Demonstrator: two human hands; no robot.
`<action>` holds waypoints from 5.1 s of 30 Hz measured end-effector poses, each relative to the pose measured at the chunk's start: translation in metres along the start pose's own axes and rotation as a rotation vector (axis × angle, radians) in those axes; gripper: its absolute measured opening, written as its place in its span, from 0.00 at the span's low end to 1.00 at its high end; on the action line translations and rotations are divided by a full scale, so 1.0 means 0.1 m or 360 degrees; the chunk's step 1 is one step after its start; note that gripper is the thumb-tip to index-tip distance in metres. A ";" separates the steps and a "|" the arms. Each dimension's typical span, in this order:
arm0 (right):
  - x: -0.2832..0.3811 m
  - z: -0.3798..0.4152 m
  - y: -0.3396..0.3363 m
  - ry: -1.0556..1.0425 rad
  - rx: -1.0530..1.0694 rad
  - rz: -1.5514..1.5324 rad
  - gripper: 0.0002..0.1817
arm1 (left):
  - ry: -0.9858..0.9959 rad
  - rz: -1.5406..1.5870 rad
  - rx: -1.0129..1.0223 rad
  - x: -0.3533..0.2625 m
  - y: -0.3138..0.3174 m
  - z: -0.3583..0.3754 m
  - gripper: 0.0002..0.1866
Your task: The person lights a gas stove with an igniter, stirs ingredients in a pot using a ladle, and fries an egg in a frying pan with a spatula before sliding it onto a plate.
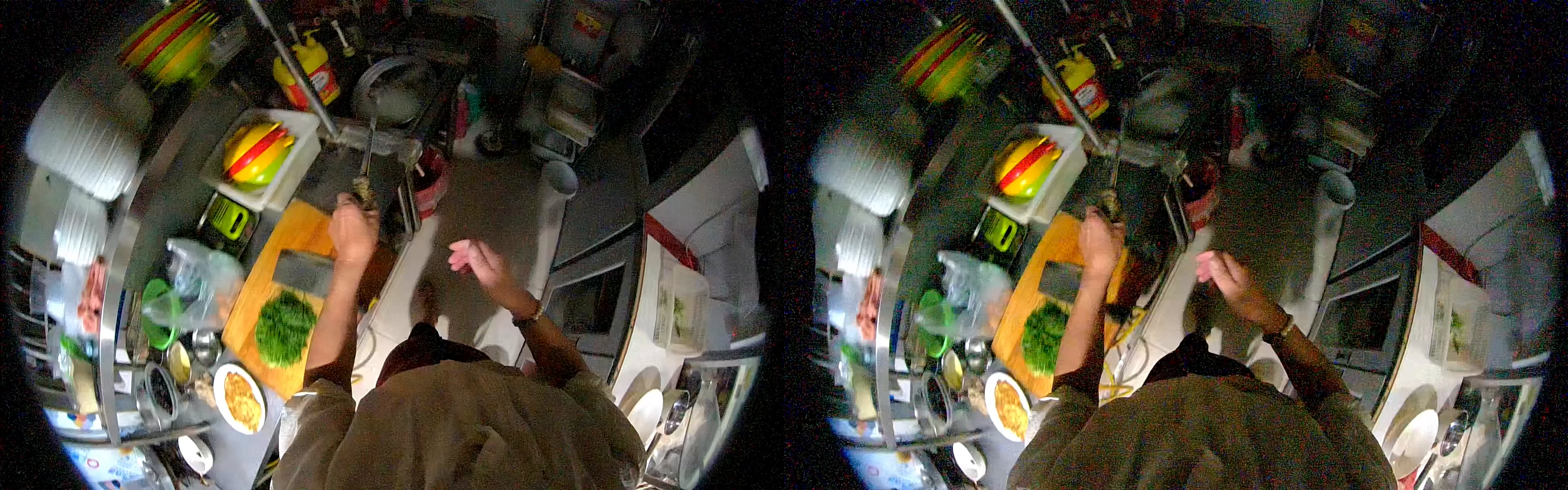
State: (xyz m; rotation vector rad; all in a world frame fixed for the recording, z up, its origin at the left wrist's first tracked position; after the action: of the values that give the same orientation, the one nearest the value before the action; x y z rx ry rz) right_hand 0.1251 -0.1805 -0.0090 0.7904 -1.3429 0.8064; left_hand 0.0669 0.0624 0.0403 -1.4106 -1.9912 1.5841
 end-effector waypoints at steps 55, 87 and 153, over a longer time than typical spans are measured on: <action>0.13 -6.41 -2.28 -0.1247 0.0689 0.1033 0.19 | -0.0752 -0.0402 -0.0170 -0.19 1.97 -2.26 0.12; 0.24 -6.79 -2.34 -0.1227 0.0424 0.1511 0.22 | -0.0738 -0.0606 -0.0251 -0.43 1.72 -2.02 0.08; -0.15 -4.09 0.19 -0.0369 0.0730 0.0417 0.21 | -0.2438 -0.0486 -0.0941 0.75 -0.82 2.87 0.17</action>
State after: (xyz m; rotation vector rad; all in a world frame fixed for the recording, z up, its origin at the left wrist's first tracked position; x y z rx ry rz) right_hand 0.3157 0.1797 -0.0504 1.1047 -1.5079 1.2899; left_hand -0.2093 -0.0539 -0.0286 0.4778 -3.3409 2.2339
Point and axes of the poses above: each hand's wrist, its own z-axis away from the middle knuckle, its own y-axis out of the palm, x = y × z, the point moved 10 cm from there along -z, towards the middle knuckle, and after that the axes turned 1 degree about x, right-handed, at the moved point
